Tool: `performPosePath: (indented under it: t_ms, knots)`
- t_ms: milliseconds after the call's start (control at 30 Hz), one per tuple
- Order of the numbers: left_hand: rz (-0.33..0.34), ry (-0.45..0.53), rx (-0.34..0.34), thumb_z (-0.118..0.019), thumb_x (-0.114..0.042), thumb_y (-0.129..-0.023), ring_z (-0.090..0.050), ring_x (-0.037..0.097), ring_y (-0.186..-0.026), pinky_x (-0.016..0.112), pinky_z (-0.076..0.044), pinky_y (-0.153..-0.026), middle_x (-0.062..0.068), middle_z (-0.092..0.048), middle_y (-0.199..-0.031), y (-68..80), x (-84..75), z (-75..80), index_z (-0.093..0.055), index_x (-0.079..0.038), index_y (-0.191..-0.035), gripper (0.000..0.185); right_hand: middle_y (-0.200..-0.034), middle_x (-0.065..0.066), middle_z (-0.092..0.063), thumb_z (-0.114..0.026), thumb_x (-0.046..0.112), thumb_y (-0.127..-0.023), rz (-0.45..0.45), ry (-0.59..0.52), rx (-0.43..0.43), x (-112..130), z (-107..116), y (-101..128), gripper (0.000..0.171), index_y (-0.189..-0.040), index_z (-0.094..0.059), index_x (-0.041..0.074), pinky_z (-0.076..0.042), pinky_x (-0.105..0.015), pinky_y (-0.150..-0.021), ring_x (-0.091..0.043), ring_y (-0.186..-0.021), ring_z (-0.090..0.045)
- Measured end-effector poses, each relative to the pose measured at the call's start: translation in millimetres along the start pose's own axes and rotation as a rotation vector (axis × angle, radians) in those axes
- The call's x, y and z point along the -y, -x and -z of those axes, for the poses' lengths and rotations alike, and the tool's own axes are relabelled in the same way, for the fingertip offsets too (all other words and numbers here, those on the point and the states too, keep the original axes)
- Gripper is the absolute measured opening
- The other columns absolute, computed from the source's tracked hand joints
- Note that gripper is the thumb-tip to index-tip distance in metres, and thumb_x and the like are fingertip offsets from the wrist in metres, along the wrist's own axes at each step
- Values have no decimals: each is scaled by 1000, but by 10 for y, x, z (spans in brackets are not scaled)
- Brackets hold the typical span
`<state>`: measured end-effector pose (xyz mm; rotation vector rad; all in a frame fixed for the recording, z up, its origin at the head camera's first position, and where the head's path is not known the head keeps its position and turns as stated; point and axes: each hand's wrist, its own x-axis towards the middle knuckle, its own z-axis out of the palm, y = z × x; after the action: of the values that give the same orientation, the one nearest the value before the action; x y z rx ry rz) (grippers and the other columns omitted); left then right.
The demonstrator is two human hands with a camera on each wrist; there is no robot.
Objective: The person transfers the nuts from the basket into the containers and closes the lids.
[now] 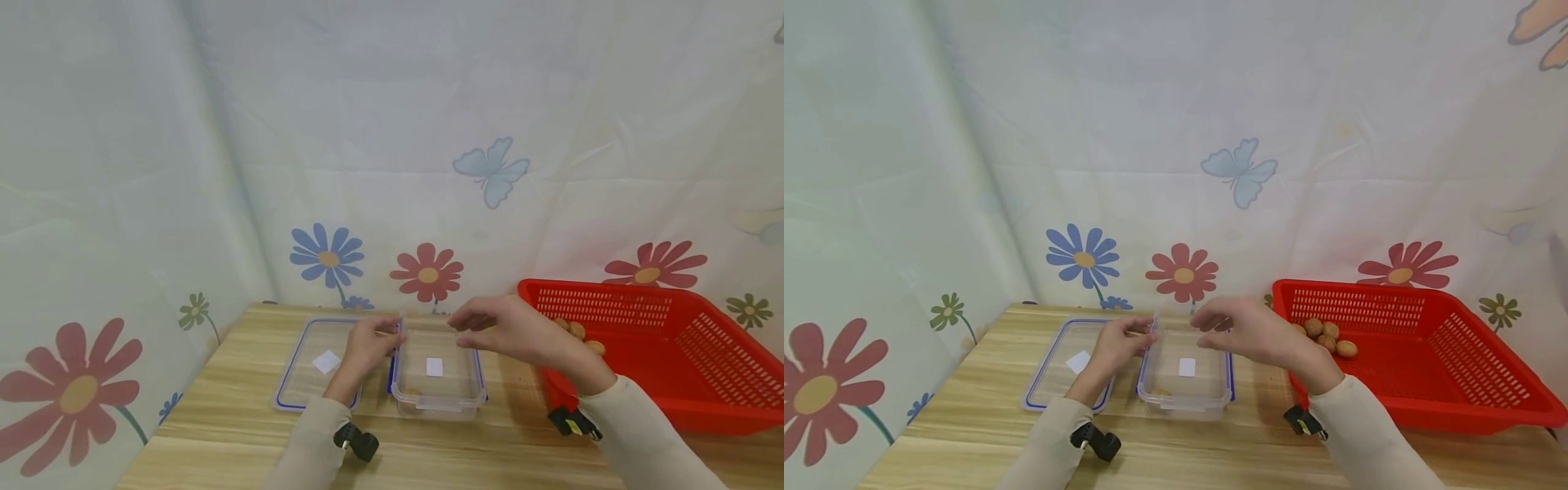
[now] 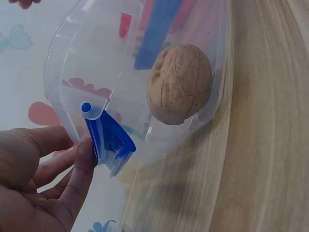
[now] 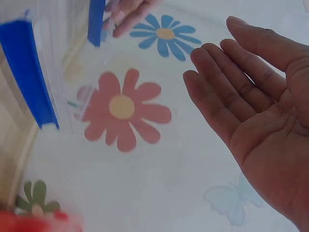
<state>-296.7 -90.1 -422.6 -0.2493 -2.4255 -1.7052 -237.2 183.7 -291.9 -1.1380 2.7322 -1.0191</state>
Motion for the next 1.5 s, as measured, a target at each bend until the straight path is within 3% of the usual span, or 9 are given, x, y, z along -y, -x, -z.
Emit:
performPosePath:
  t_ms: [267,600,900,1233,1500]
  knots:
    - [7,19,-6,-80,1,-92,-75,24,-78,32,-66,-68,19,-75,-105,8,-7,-1,-72,7,-126,36,-116,2,-76,-83,18,-95,-112,43,-56,-61,177,94,30,-124,-76,17,-64,-38,-93,-18,-104,-72]
    - [16,11,-9,-80,0,-92,-75,24,-78,33,-66,-68,18,-75,-105,15,-14,-2,-73,6,-126,36,-117,-1,-76,-82,18,-96,-133,66,-76,-212,409,187,33,-127,-75,10,-62,-46,-96,-23,-107,-73]
    - [15,0,-5,-80,-1,-92,-75,24,-80,33,-66,-70,18,-75,-106,21,-18,6,-72,5,-128,37,-116,-2,-76,-82,20,-96,-189,97,-92,-404,633,249,31,-125,-75,10,-63,-29,-90,-23,-105,-72]
    - [15,13,-5,-79,1,-92,-75,25,-81,33,-66,-69,19,-75,-106,27,-35,1,-72,6,-128,37,-123,-7,-74,-80,21,-98,-239,150,-92,-647,828,331,35,-130,-73,9,-62,-48,-95,-26,-110,-68]
    - [24,31,-9,-79,1,-93,-74,22,-81,31,-66,-68,17,-74,-104,23,-33,-3,-73,6,-127,35,-125,-13,-74,-81,24,-97,-261,186,-110,-850,914,411,42,-132,-71,3,-61,-54,-96,-31,-110,-69]
